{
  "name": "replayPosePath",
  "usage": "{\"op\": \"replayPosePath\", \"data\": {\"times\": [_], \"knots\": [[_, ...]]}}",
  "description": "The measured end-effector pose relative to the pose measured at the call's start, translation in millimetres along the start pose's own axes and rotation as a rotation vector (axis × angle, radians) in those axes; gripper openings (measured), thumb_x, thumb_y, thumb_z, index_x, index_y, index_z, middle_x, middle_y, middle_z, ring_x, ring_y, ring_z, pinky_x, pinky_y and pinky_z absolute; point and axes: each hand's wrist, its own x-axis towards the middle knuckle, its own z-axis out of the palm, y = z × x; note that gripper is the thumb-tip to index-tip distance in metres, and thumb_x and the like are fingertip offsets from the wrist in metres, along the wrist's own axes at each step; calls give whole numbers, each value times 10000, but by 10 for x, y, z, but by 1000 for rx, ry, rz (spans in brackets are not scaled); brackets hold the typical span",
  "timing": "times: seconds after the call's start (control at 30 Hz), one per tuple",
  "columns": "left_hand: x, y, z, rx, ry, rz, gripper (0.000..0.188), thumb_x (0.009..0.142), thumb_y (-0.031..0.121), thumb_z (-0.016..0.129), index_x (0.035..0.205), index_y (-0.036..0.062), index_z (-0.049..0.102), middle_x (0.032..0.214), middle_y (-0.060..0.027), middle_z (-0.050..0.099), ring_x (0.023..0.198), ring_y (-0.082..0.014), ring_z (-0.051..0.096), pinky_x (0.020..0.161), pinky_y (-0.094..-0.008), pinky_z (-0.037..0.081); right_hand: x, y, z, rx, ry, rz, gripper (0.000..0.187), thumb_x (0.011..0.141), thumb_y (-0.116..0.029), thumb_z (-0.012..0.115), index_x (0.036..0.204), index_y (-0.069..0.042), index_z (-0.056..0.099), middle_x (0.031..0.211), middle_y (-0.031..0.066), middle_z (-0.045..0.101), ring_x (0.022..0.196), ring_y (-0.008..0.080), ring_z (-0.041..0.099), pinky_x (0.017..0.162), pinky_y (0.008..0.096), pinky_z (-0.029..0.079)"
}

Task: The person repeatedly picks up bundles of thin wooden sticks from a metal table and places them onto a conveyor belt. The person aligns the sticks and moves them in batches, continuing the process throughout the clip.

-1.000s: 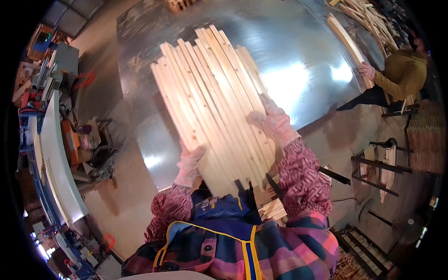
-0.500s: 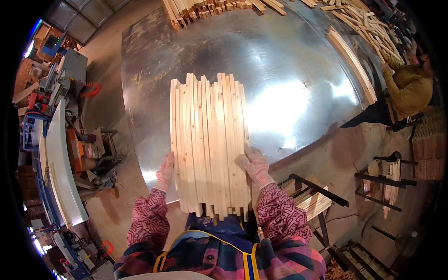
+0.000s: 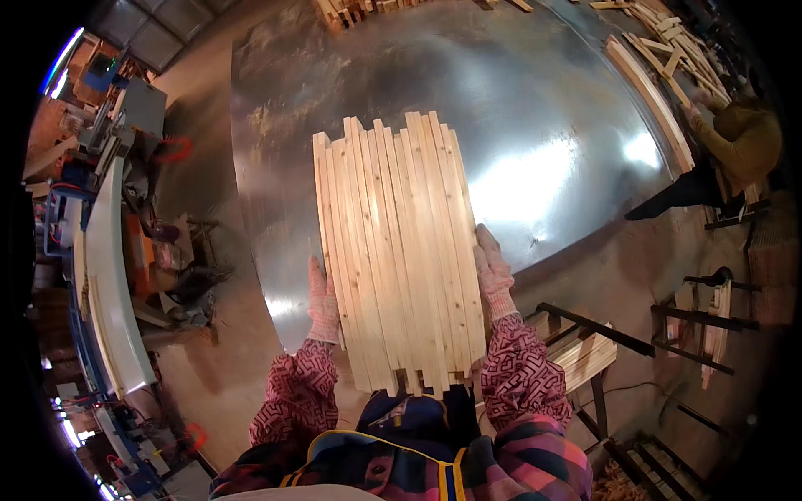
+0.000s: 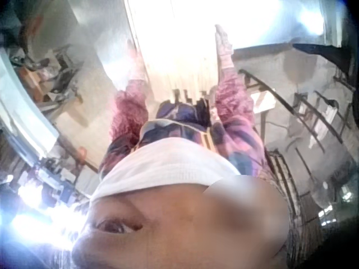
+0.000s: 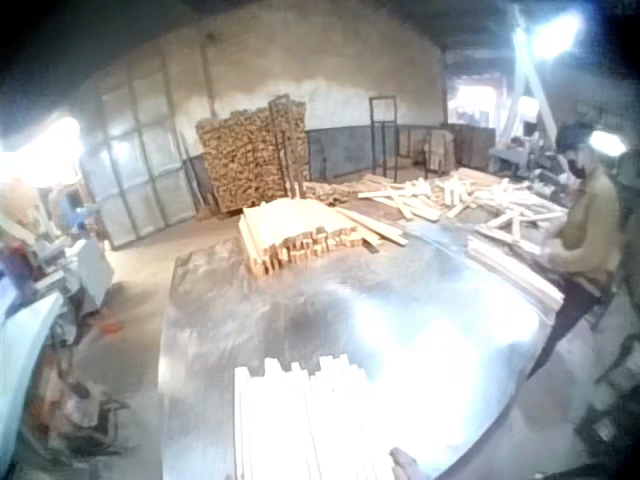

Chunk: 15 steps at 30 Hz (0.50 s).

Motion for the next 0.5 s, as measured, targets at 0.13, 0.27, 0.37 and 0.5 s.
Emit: {"op": "replayPosePath", "data": {"times": [0.13,0.27,0.37,0.5], "knots": [[-756,-178,-217,179,159,11,848,950,470,586,1530,-9,196,1555,-218,273,1446,-268,272,1175,-340,242,-767,-332,26,196,-38,217,628,1007,-338,472,1504,-4,283,1441,189,478,1232,317,550,1033,362,449],[-1519,-566,-623,174,234,-171,958,884,526,663,1528,7,181,1326,-204,549,1190,-226,554,958,-361,459,-1969,-608,350,762,-259,447,556,1030,-257,397,1522,-39,253,1476,168,439,1287,308,499,1065,390,430],[-2007,-1032,-1005,-393,-114,-561,872,900,542,625,1478,-35,320,1227,-227,630,1179,-255,588,981,-391,459,-2618,-504,795,873,-320,585,554,1030,-266,401,1517,-41,264,1477,168,436,1281,310,504,1052,392,440],[-2223,-1432,-1381,-807,-351,-537,689,911,425,661,1412,2,448,1286,-128,611,1179,-197,549,1012,-324,430,-2699,-385,1549,905,-349,638,551,1029,-279,406,1512,-45,278,1480,167,432,1274,312,511,1035,396,452]]}}
